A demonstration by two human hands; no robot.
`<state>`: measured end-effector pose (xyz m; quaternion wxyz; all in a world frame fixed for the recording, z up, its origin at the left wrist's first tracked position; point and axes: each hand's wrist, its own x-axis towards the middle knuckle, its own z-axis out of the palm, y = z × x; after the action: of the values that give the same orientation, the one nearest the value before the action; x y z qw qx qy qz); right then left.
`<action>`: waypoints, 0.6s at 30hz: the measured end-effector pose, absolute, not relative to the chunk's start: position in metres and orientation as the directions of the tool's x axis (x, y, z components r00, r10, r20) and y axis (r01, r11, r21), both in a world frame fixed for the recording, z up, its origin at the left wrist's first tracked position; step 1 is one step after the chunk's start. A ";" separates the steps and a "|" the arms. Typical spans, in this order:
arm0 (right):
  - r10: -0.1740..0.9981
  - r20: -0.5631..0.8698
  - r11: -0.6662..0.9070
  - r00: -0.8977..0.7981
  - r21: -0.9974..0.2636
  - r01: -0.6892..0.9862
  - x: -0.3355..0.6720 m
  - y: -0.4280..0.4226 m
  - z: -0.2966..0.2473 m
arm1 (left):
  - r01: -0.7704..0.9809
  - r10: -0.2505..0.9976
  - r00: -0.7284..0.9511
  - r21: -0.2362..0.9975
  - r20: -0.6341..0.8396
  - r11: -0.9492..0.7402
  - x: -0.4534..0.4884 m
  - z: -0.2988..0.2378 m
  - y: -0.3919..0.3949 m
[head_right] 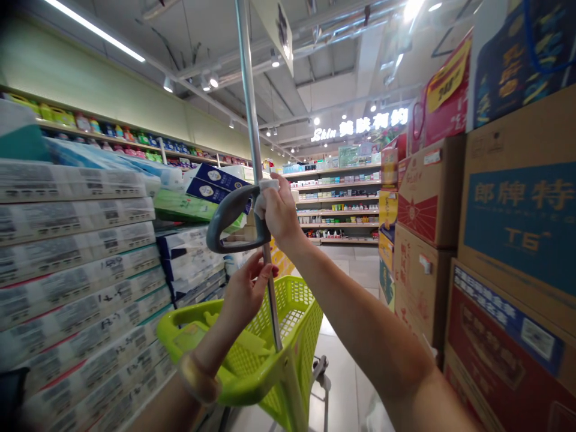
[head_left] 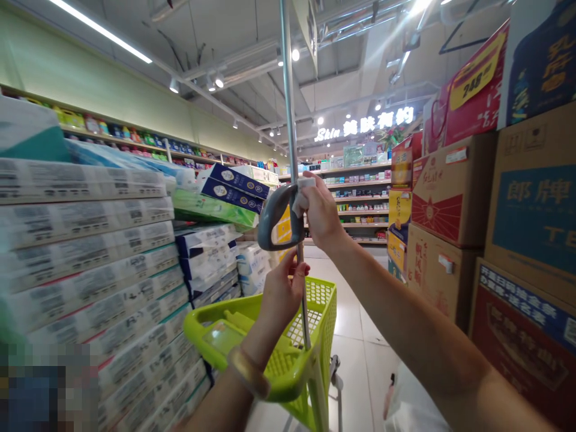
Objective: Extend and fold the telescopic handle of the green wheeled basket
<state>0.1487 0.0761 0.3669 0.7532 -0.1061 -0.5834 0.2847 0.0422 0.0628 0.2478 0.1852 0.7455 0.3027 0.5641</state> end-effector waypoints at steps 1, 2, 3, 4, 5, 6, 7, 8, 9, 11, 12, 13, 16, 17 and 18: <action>0.530 0.833 0.834 0.162 -0.476 -0.280 0.148 0.075 0.366 | 0.231 0.657 0.176 0.618 0.733 -0.751 0.042 0.247 0.062; 0.507 0.845 0.853 0.171 -0.462 -0.242 0.146 0.074 0.361 | 0.226 0.656 0.175 0.618 0.734 -0.753 0.042 0.246 0.062; 0.486 0.856 0.870 0.177 -0.453 -0.196 0.145 0.071 0.353 | 0.229 0.657 0.175 0.619 0.734 -0.752 0.041 0.246 0.061; 0.461 0.866 0.886 0.192 -0.441 -0.140 0.143 0.069 0.342 | 0.238 0.658 0.174 0.617 0.732 -0.750 0.040 0.247 0.059; 0.449 0.873 0.893 0.190 -0.443 -0.077 0.142 0.066 0.332 | 0.250 0.659 0.175 0.615 0.731 -0.748 0.040 0.247 0.058; 0.445 0.878 0.894 0.176 -0.447 -0.034 0.142 0.064 0.323 | 0.261 0.659 0.177 0.611 0.731 -0.747 0.039 0.248 0.057; 0.440 0.881 0.896 0.175 -0.445 -0.013 0.141 0.063 0.318 | 0.270 0.660 0.178 0.609 0.730 -0.746 0.038 0.248 0.056; 0.448 0.878 0.891 0.169 -0.453 -0.013 0.141 0.063 0.316 | 0.279 0.662 0.177 0.608 0.728 -0.743 0.038 0.249 0.055; 0.466 0.870 0.884 0.162 -0.467 -0.038 0.141 0.063 0.317 | 0.287 0.665 0.175 0.608 0.726 -0.740 0.038 0.249 0.054; 0.520 0.843 0.854 0.141 -0.506 -0.122 0.141 0.066 0.328 | 0.301 0.670 0.164 0.610 0.724 -0.733 0.038 0.249 0.054; 0.544 0.829 0.836 0.128 -0.524 -0.161 0.141 0.067 0.334 | 0.304 0.671 0.157 0.611 0.724 -0.731 0.038 0.249 0.055; 0.558 0.821 0.825 0.121 -0.534 -0.185 0.141 0.068 0.338 | 0.306 0.671 0.152 0.611 0.726 -0.730 0.039 0.248 0.055; 0.540 0.827 0.841 0.157 -0.521 -0.149 0.140 0.069 0.337 | 0.314 0.662 0.151 0.600 0.734 -0.736 0.038 0.248 0.055; 0.530 0.832 0.848 0.165 -0.516 -0.122 0.141 0.068 0.333 | 0.319 0.657 0.155 0.592 0.737 -0.740 0.038 0.248 0.054; 0.526 0.835 0.851 0.164 -0.516 -0.101 0.141 0.068 0.329 | 0.323 0.654 0.158 0.588 0.739 -0.742 0.038 0.248 0.054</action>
<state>0.1414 0.0677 0.3285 0.7430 -0.1738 -0.6110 0.2110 0.0379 0.0543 0.2483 0.1479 0.7464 0.3274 0.5602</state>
